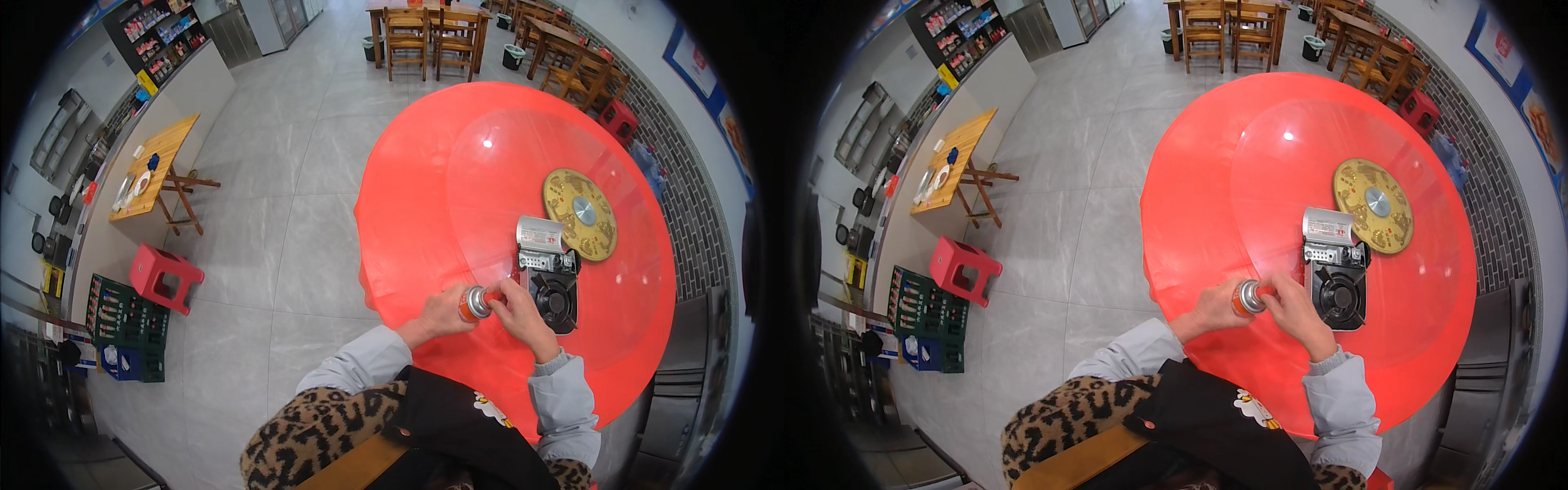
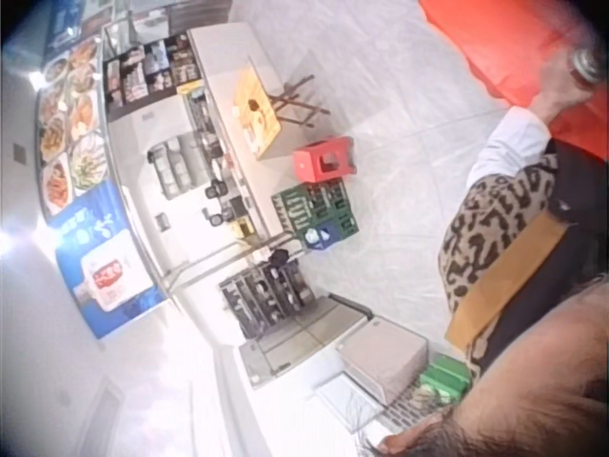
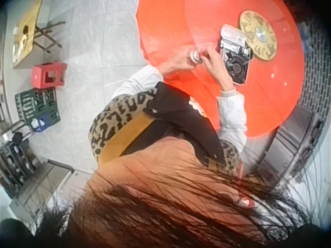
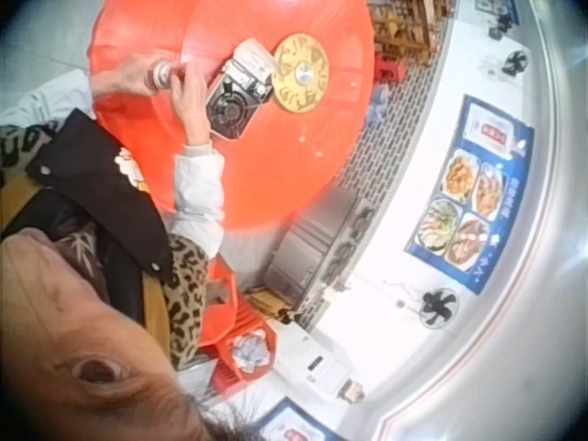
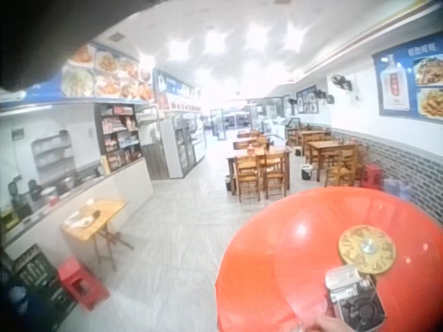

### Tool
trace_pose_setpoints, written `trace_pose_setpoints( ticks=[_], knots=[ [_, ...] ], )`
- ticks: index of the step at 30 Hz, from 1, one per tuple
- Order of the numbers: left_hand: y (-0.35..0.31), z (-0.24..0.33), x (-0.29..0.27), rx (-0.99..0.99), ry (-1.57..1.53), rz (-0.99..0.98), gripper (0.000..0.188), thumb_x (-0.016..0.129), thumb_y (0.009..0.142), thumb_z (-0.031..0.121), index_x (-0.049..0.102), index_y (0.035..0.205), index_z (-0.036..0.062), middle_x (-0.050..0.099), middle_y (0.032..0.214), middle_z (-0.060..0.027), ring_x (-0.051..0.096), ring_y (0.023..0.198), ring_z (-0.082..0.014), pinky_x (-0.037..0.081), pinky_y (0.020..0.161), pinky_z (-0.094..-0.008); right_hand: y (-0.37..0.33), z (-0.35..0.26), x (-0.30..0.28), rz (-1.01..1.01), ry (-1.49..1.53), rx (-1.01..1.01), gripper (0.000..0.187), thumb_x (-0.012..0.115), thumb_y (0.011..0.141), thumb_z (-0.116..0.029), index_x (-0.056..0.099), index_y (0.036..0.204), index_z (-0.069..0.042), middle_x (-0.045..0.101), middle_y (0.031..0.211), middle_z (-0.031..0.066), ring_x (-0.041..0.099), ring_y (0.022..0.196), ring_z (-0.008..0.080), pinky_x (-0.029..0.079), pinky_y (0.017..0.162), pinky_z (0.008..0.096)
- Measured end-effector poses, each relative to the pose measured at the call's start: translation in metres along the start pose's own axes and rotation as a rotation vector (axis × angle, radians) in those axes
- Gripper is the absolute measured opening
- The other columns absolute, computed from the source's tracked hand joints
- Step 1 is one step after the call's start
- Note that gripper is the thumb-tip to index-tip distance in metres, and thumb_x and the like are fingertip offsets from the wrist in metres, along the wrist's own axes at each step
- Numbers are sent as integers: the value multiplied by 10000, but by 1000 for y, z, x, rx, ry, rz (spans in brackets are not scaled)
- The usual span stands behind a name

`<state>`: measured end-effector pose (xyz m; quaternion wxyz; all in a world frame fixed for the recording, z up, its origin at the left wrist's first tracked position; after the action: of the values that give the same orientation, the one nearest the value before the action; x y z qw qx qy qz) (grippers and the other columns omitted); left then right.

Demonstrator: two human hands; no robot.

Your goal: The person retrieves a portable gas stove and a fuel canister from a kitchen counter, then moves to a red round table. They remove the canister cap and attach the canister to the stove, securing it in place.

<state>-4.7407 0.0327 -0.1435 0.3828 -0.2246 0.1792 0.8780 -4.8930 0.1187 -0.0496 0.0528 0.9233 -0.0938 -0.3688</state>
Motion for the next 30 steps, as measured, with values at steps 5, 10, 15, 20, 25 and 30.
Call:
trace_pose_setpoints(
  ticks=[5, 10, 15, 20, 25, 30],
  knots=[
    [1, 2, 8, -59, 5, -54, 615, 797, 628, 310, 544, 1164, 144, 642, 1036, -88, 640, 948, -310, 530, 766, -443, -9, -5, -4, 8, -111, 107, 157, 677, 843, -94, 602, 957, -16, 584, 780, 133, 582, 668, 259, 460, 596, 338],
    [5, -2, 19, 37, -70, -29, 613, 804, 631, 299, 554, 1168, 143, 653, 1019, -88, 652, 923, -304, 536, 758, -418, -11, 10, -1, -42, -87, 163, 178, 670, 842, -144, 600, 947, -19, 591, 835, 176, 613, 791, 359, 476, 652, 404],
    [2, -4, 21, 47, -46, -27, 602, 814, 624, 253, 553, 1156, 146, 661, 1008, -78, 669, 886, -294, 544, 750, -390, -15, 5, -9, -113, -74, -79, 164, 642, 813, -5, 584, 964, -27, 586, 941, 154, 598, 845, 370, 488, 699, 402],
    [5, -2, 22, 70, -82, -2, 577, 812, 635, 289, 567, 1134, 133, 664, 971, -84, 666, 852, -300, 544, 712, -407, -14, -3, -7, 57, 40, -6, 252, 725, 788, -106, 600, 993, -29, 596, 974, 112, 621, 869, 292, 501, 723, 387],
    [5, -6, 22, 91, -13, 16, 631, 821, 615, 241, 531, 1163, 120, 661, 970, -91, 670, 857, -304, 545, 708, -400, -14, 13, 1, -168, -332, 319, 293, 688, 840, -233, 617, 1060, -54, 601, 971, 135, 623, 849, 318, 500, 689, 401],
    [4, -10, 21, 115, 25, 14, 652, 832, 618, 256, 531, 1174, 98, 665, 964, -99, 673, 852, -303, 546, 700, -403, -16, 9, -5, -52, -80, -34, 212, 657, 871, -200, 630, 1014, -46, 611, 895, 149, 619, 794, 332, 495, 677, 398]
  ],
)
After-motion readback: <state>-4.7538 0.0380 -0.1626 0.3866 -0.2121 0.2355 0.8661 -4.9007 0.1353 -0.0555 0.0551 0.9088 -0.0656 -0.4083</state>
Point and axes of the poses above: each hand's wrist, its own y-axis towards the middle knuckle, its own x-axis out of the palm, z = x × y, the point moved 2 cm from there along y, towards the middle knuckle
